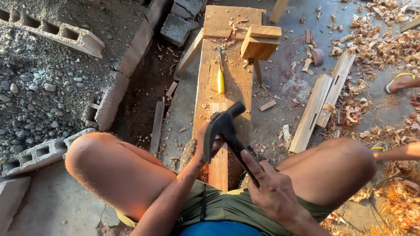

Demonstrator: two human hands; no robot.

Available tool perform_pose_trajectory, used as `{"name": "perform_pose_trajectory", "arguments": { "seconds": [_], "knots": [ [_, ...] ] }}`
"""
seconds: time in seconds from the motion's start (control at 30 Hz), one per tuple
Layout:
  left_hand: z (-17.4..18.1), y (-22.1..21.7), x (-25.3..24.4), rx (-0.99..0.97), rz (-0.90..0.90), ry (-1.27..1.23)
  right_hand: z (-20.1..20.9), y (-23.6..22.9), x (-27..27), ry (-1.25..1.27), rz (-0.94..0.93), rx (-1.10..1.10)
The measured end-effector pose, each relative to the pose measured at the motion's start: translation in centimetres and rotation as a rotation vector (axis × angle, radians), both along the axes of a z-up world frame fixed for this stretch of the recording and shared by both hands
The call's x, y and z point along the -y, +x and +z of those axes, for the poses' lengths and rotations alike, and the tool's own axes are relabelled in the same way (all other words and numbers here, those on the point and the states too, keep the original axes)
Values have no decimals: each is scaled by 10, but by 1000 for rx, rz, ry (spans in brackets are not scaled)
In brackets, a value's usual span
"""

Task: Using a hammer and chisel to carve a groove into a wooden plank.

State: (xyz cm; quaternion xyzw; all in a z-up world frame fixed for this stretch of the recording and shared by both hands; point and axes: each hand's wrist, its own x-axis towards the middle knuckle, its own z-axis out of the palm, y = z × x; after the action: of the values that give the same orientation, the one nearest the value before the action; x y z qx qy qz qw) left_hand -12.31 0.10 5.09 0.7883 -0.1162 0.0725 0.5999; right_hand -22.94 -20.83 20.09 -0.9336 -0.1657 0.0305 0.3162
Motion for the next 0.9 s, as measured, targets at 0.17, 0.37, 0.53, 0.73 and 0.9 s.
{"name": "perform_pose_trajectory", "arguments": {
  "seconds": [0.17,0.37,0.53,0.73,0.9],
  "knots": [
    [-35,0,-6,-146,-26,-120,-23,13,0,-242,83,-142],
    [-4,6,2,40,-9,-155,36,14,0,19,60,13],
    [-72,6,-4,-220,-110,-361,39,14,-3,242,51,438],
    [-49,2,-2,-49,-49,-81,-51,25,-2,-356,90,-39],
    [-66,-34,0,65,-103,-198,-47,-11,2,-66,-3,-300]
  ]
}}
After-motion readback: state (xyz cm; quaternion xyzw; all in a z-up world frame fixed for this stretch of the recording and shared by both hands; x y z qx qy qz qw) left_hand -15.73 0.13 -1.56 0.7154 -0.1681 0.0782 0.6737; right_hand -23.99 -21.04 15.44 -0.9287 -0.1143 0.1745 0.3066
